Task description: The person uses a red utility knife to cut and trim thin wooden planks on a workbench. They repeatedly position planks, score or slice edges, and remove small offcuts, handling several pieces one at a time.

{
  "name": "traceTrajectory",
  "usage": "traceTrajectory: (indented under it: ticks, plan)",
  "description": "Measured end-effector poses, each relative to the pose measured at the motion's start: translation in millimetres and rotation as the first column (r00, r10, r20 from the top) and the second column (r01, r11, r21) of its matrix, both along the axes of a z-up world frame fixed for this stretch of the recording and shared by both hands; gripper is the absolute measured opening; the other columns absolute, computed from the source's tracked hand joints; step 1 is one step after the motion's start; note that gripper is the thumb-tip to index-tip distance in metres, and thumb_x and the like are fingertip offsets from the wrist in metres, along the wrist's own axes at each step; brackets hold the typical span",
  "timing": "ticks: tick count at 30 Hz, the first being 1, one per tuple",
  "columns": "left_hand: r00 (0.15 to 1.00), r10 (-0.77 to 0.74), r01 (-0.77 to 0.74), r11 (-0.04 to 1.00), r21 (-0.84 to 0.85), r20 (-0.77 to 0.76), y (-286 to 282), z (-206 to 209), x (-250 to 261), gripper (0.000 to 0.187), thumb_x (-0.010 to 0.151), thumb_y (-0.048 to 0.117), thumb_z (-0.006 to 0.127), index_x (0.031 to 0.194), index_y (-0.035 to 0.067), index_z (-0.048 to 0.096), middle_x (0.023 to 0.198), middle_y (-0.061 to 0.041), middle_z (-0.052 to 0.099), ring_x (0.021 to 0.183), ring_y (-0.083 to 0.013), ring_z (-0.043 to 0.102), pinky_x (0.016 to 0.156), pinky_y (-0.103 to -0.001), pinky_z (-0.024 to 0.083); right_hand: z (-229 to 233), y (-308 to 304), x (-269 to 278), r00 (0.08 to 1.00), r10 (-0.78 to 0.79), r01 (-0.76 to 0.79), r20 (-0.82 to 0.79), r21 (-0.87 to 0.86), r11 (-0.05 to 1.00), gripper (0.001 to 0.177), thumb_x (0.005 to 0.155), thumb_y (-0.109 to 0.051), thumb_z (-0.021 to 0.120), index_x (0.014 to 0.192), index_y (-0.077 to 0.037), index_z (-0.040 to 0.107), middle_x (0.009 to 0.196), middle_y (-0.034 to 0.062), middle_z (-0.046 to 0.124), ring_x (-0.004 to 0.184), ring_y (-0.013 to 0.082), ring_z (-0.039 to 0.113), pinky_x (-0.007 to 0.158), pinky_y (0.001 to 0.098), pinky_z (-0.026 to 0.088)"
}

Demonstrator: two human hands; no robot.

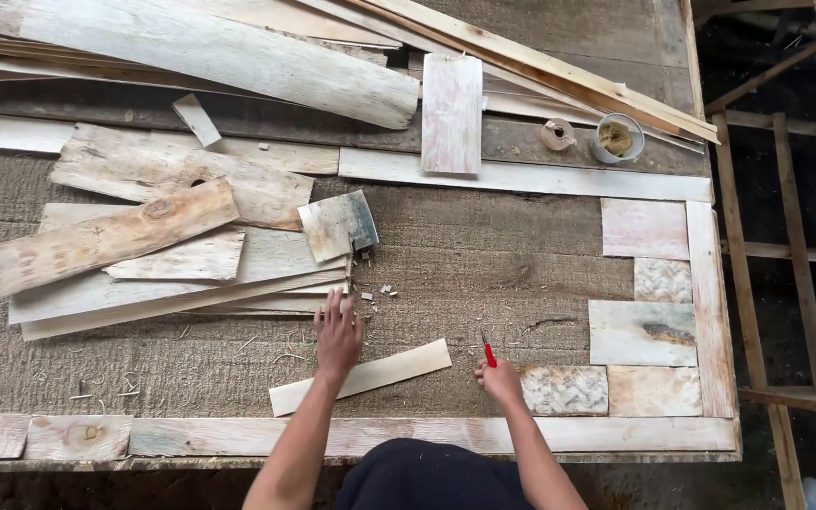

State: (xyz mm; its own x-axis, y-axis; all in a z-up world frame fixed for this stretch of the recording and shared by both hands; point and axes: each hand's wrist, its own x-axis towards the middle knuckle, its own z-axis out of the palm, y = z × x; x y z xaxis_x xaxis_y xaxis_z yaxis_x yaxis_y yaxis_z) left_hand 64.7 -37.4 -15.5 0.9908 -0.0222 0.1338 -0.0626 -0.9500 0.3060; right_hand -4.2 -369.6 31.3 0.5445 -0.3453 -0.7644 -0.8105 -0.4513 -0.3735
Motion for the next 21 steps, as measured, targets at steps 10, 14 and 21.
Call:
traceTrajectory:
  ticks: [10, 14, 21]
  plan:
    - [0.996, 0.085, -0.085, 0.991, 0.099, 0.012, 3, -29, -62, 0.051, 0.098, 0.027, 0.046, 0.149, 0.027, 0.04, 0.166, -0.001, 0.032, 0.155, -0.0185, 0.03, 0.124, -0.048, 0.02, -49, -4, 6, 0.986, 0.155, -0.162, -0.058, -0.153, 0.975, 0.038, 0.092, -0.03, 0.051, 0.107, -0.008, 0.078, 0.086, 0.0078, 0.081, 0.098, 0.0274, 0.078, 0.092, 0.0435, 0.057]
    - [0.998, 0.058, -0.054, 0.993, 0.109, -0.036, 4, -41, -61, 0.064, 0.093, 0.038, 0.048, 0.153, 0.023, 0.034, 0.169, -0.002, 0.03, 0.157, -0.0197, 0.026, 0.128, -0.05, 0.02, 10, 20, 23, 0.985, 0.01, -0.029, -0.17, -0.109, 0.994, 0.035, 0.11, -0.023, 0.04, 0.13, -0.003, 0.06, 0.087, 0.0055, 0.064, 0.055, 0.0114, 0.047, 0.049, 0.029, 0.036]
    - [0.996, 0.088, -0.091, 0.99, 0.111, 0.028, 4, -41, -63, 0.06, 0.092, 0.036, 0.051, 0.151, 0.025, 0.046, 0.165, -0.001, 0.041, 0.155, -0.0213, 0.035, 0.126, -0.05, 0.026, 10, 1, 40, 0.987, -0.106, 0.117, -0.118, 0.087, 0.989, 0.015, 0.098, -0.015, 0.051, 0.089, -0.009, 0.061, 0.07, 0.0076, 0.061, 0.052, 0.018, 0.055, 0.046, 0.0316, 0.043]
